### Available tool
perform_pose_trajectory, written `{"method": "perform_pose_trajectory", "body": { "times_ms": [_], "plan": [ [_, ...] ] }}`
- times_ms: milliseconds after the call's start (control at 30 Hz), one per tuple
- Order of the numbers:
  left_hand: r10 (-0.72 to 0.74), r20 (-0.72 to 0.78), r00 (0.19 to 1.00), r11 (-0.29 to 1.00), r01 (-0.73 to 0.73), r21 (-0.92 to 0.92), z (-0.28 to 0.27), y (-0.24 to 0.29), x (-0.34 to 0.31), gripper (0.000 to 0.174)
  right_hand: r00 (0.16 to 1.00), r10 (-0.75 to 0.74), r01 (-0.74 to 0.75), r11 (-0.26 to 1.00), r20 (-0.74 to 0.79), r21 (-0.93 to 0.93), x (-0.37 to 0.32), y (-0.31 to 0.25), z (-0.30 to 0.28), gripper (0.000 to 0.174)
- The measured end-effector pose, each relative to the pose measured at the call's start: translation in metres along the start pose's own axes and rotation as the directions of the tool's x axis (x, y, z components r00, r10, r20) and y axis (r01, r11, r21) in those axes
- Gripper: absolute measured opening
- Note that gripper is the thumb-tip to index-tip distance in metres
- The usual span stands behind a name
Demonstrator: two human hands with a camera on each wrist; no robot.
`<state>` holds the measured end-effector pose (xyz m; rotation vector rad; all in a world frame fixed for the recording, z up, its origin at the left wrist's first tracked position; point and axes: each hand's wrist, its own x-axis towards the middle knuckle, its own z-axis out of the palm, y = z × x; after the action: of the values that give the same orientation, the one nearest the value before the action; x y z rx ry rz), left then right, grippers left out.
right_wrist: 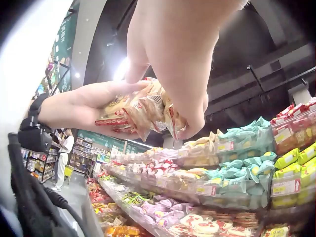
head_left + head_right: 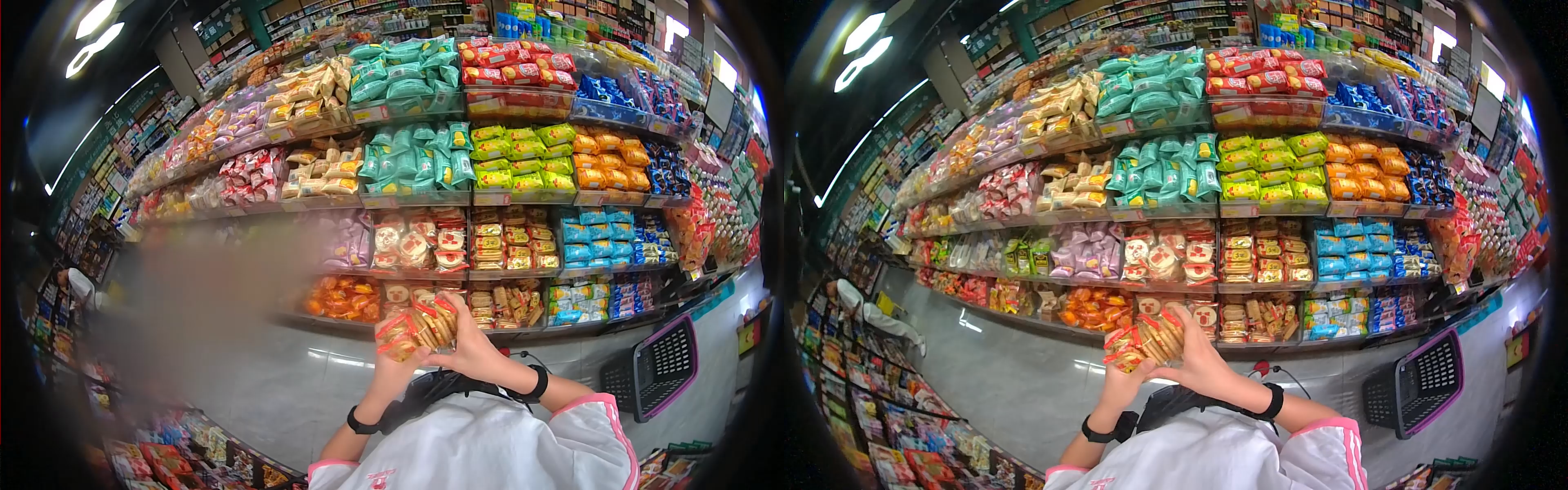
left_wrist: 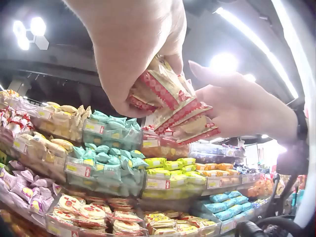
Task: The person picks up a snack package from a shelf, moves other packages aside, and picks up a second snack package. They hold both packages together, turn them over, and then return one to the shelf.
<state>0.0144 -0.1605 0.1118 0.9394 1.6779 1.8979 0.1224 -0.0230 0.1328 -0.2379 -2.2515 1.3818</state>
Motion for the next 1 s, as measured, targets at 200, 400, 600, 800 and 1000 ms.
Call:
{"method": "perform_pose_trajectory", "body": {
  "times_ms": [200,400,600,800,1000],
  "plan": [
    [-0.158,0.157,0.975,0.987,0.157,0.015,-0.027,-0.032,-0.006,0.046,0.996,0.084,-0.088,0.983,0.032,0.160,0.003,0.008,-0.001,0.097],
    [-0.270,0.279,0.922,0.910,0.339,-0.239,-0.031,-0.028,-0.002,0.055,0.974,0.193,-0.217,0.947,0.121,0.236,0.006,0.009,-0.008,0.095],
    [-0.172,0.290,0.941,0.978,0.199,-0.063,-0.012,0.013,0.002,0.060,0.991,0.121,-0.128,0.978,0.050,0.166,0.005,0.019,0.000,0.098],
    [-0.137,0.312,0.940,0.990,0.138,0.020,-0.010,0.020,0.005,0.061,0.993,0.115,-0.113,0.974,0.001,0.197,0.005,0.012,0.001,0.097],
    [-0.107,0.297,0.949,0.994,0.091,0.067,-0.004,0.015,0.003,0.062,0.990,0.059,-0.033,0.979,-0.125,0.203,0.005,0.022,0.007,0.092]
  ]
}}
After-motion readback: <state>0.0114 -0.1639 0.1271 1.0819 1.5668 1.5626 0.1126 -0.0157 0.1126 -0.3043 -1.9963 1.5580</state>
